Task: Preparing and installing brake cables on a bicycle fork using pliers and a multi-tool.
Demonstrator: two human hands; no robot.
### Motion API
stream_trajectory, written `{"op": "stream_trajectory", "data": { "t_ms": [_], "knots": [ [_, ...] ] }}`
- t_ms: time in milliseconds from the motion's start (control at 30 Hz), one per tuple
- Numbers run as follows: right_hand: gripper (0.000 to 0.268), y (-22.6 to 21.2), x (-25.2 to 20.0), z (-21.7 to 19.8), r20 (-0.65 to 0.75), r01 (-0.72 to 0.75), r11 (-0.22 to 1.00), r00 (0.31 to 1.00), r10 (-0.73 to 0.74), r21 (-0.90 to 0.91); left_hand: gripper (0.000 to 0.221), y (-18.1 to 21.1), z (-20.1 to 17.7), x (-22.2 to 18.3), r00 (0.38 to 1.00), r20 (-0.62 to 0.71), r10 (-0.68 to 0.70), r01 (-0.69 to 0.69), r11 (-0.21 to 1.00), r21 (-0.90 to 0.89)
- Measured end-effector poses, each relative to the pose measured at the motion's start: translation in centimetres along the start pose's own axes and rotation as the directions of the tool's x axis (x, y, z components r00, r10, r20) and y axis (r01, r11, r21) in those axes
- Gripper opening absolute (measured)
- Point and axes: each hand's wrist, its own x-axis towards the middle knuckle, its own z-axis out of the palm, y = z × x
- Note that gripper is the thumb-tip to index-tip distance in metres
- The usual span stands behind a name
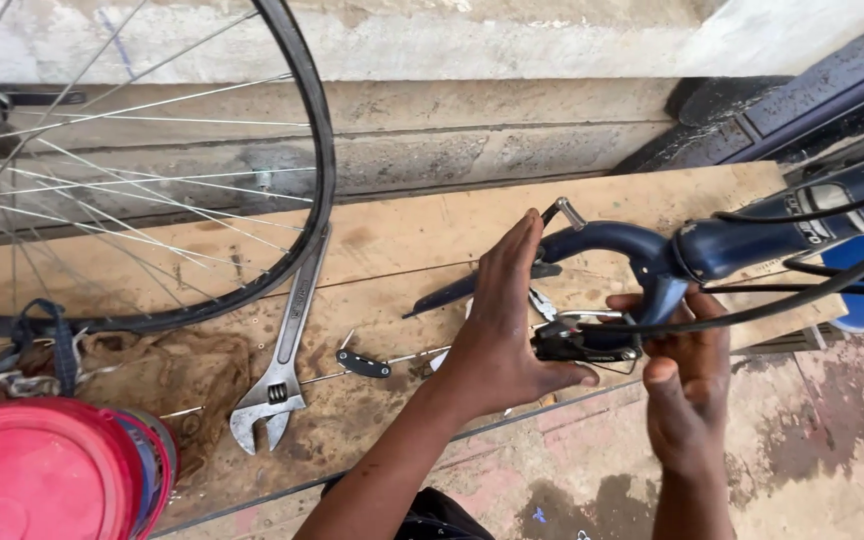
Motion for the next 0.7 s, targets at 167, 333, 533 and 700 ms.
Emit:
{"op": "stream_trajectory", "data": {
  "t_ms": [167, 333, 533, 700],
  "knots": [
    [0.078, -1.6, 0.2, 0.2, 0.03, -0.041, 0.996, 0.999, 0.044, -0.084, 0.123, 0.1, -2.0, -2.0, 0.995, -0.039, -0.094, 0.095, 0.995, 0.012],
    [0.08, -2.1, 0.5, 0.6, 0.024, -0.073, 0.994, 0.997, 0.076, -0.084, 0.126, -1.3, -4.0, -4.8, 0.955, -0.132, -0.265, 0.258, 0.964, -0.068],
    [0.084, -2.0, 0.6, 1.1, 0.0, -0.073, 0.986, 0.997, 0.073, -0.152, 0.12, -2.8, -6.0, -9.4, 0.885, -0.298, -0.359, 0.352, 0.933, -0.079],
    [0.072, -0.7, -0.7, -0.7, -0.071, 0.027, 0.941, 0.996, -0.054, -0.338, 0.096, -3.9, -6.8, -15.1, 0.755, -0.328, -0.568, 0.545, 0.822, -0.168]
  ]
}}
